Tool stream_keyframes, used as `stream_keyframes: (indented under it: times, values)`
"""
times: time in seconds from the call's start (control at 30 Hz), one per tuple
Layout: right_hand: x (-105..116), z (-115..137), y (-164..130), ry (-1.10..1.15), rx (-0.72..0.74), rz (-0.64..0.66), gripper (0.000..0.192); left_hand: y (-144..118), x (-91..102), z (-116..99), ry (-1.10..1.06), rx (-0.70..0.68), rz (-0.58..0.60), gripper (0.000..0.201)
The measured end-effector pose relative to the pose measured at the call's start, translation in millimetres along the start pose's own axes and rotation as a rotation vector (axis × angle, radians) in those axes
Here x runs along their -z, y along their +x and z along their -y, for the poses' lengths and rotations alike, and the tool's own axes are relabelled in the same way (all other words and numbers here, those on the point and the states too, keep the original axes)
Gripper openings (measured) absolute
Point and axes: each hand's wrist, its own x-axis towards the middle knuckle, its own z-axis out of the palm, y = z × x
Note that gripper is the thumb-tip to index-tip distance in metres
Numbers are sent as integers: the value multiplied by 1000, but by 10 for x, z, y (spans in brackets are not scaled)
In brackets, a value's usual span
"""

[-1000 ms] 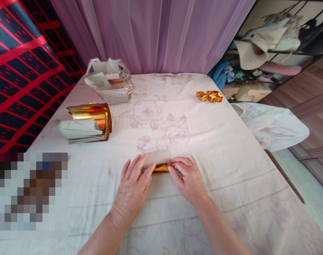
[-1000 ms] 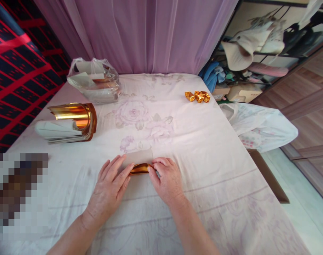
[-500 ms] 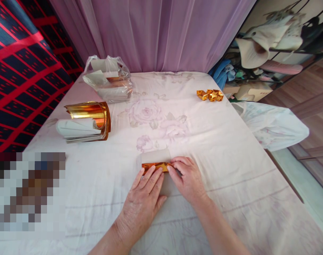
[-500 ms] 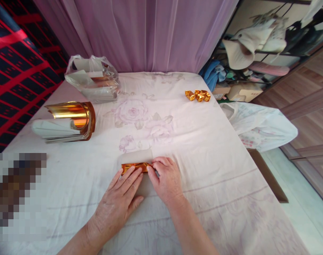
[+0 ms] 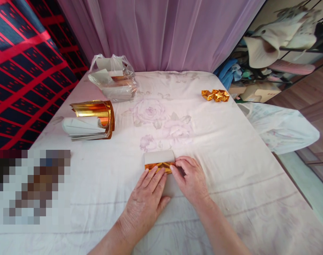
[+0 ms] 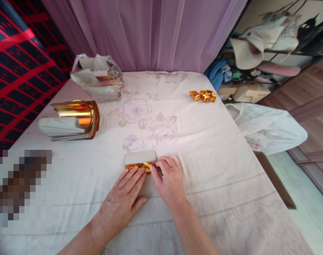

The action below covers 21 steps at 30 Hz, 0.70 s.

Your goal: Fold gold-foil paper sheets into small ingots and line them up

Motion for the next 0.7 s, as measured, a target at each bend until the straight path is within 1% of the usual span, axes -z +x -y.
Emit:
stream_keyframes:
  times: [0.1, 0.23, 0.33, 0.7]
  values:
    - [-7, -7, -4, -5, -1, -7, 16, 4, 8, 5, -1, -8, -4, 55]
    - [-13, -12, -4, -15, 8, -18, 17, 14, 19, 11, -24, -9, 23, 58]
    - [-17, -13, -1, -17, 15, -15, 18, 25, 37, 9, -8, -12, 42, 57]
    - [-25, -30, -2, -24, 21, -13, 18, 46, 67, 12, 5, -20, 55, 54]
